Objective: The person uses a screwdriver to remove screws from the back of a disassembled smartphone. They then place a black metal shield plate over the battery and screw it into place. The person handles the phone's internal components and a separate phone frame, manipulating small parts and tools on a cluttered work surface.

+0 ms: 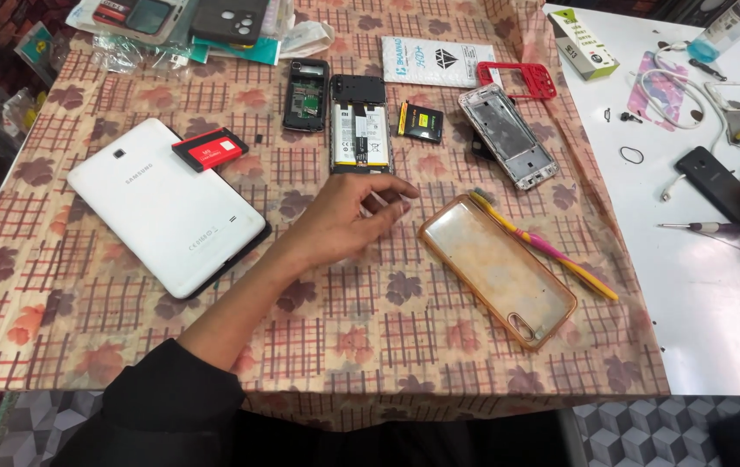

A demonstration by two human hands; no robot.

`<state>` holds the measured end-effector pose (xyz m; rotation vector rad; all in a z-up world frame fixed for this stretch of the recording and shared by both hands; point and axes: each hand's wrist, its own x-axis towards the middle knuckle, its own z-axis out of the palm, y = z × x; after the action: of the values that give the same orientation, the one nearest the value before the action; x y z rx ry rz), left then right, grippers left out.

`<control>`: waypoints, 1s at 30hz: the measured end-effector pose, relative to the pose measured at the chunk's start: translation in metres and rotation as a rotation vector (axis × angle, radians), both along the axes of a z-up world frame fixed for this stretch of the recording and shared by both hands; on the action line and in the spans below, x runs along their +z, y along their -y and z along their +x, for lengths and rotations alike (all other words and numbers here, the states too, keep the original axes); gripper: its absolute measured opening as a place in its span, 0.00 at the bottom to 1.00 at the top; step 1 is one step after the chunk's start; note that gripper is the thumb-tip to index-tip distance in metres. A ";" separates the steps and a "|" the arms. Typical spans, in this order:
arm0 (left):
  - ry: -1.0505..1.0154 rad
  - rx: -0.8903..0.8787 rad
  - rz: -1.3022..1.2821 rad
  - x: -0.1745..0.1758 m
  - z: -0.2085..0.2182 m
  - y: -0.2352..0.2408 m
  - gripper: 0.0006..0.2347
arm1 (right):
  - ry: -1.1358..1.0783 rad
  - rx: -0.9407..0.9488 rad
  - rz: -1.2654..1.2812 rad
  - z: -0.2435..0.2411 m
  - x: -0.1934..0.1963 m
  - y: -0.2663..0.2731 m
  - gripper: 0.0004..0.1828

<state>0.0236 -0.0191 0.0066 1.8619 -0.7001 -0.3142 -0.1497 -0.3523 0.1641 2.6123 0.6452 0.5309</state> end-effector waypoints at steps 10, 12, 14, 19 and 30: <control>-0.179 -0.168 -0.023 -0.001 0.010 -0.011 0.13 | -0.503 0.572 -0.237 0.007 -0.118 -0.162 0.37; 0.139 -0.289 0.066 -0.006 0.013 -0.014 0.11 | -0.509 0.624 -0.264 0.013 -0.121 -0.176 0.36; 0.127 -0.313 0.116 -0.009 0.011 -0.015 0.12 | -0.538 0.643 -0.235 0.018 -0.118 -0.183 0.36; 0.139 -0.345 0.278 -0.007 0.006 -0.016 0.11 | -0.683 0.642 -0.090 0.028 -0.112 -0.178 0.35; 0.117 -0.647 0.251 0.000 0.015 -0.039 0.37 | -0.960 0.634 0.370 0.065 -0.105 -0.144 0.33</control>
<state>0.0382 0.0196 0.0067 1.8513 -1.3951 -0.7380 -0.0845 -0.2085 0.0586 2.8759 1.8395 -0.5821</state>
